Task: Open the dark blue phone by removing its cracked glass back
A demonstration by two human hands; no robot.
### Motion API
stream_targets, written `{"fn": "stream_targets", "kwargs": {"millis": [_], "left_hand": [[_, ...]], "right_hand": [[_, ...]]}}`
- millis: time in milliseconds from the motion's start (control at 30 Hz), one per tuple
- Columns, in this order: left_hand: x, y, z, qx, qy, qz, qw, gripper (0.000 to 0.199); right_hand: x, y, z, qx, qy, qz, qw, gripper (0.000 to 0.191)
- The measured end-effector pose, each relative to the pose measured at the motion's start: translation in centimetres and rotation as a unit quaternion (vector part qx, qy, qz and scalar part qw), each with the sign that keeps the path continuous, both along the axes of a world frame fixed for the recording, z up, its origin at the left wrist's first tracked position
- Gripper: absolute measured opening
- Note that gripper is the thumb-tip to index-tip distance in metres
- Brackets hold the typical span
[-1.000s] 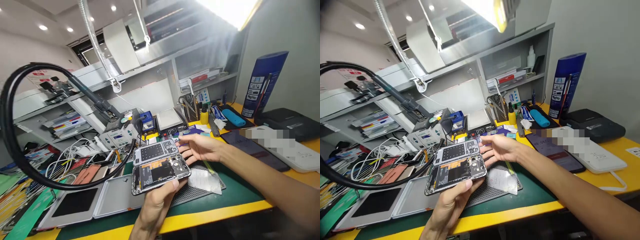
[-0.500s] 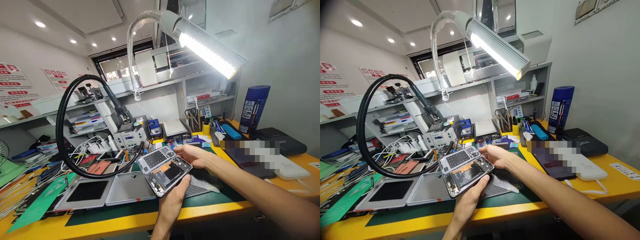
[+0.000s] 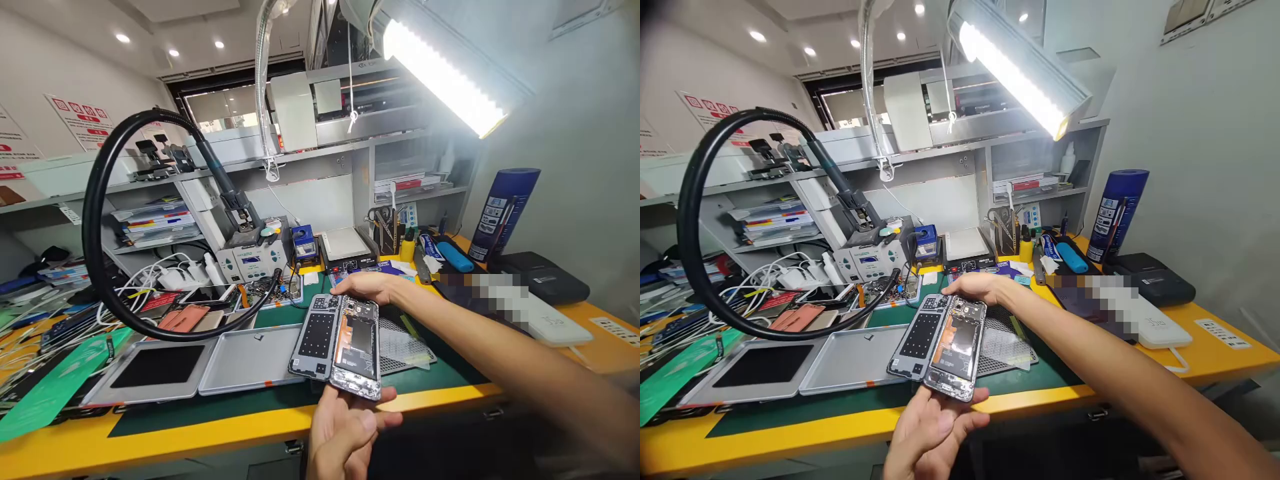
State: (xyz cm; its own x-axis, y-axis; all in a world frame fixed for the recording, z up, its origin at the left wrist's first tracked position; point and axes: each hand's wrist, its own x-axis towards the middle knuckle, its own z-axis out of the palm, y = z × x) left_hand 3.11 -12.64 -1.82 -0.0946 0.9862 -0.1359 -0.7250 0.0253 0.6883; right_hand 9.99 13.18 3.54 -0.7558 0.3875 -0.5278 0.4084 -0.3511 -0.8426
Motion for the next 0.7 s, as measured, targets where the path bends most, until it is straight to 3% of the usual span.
{"fn": "stream_targets", "kwargs": {"millis": [133,267,400,500,700], "left_hand": [[0.1,0.9,-0.1,-0.063,-0.136,-0.063,0.987,0.044],[-0.9,1.6,1.4,-0.075,-0.199,-0.111,0.971,0.034],[-2.5,1.9,2.4,-0.113,-0.165,-0.193,0.961,0.025],[-3.4,2.3,2.5,-0.132,-0.120,-0.265,0.948,0.034],[-3.9,1.4,2.8,-0.141,-0.075,-0.319,0.934,0.042]], "right_hand": [[-1.0,1.3,-0.2,0.054,-0.034,0.055,0.996,0.035],[-1.7,2.3,-0.5,0.119,-0.040,0.088,0.988,0.035],[-1.8,2.7,-0.3,0.183,-0.038,0.112,0.976,0.034],[-1.7,2.6,-0.2,0.227,-0.029,0.122,0.966,0.033],[-1.7,1.6,-0.4,0.284,0.000,0.100,0.954,0.032]]}}
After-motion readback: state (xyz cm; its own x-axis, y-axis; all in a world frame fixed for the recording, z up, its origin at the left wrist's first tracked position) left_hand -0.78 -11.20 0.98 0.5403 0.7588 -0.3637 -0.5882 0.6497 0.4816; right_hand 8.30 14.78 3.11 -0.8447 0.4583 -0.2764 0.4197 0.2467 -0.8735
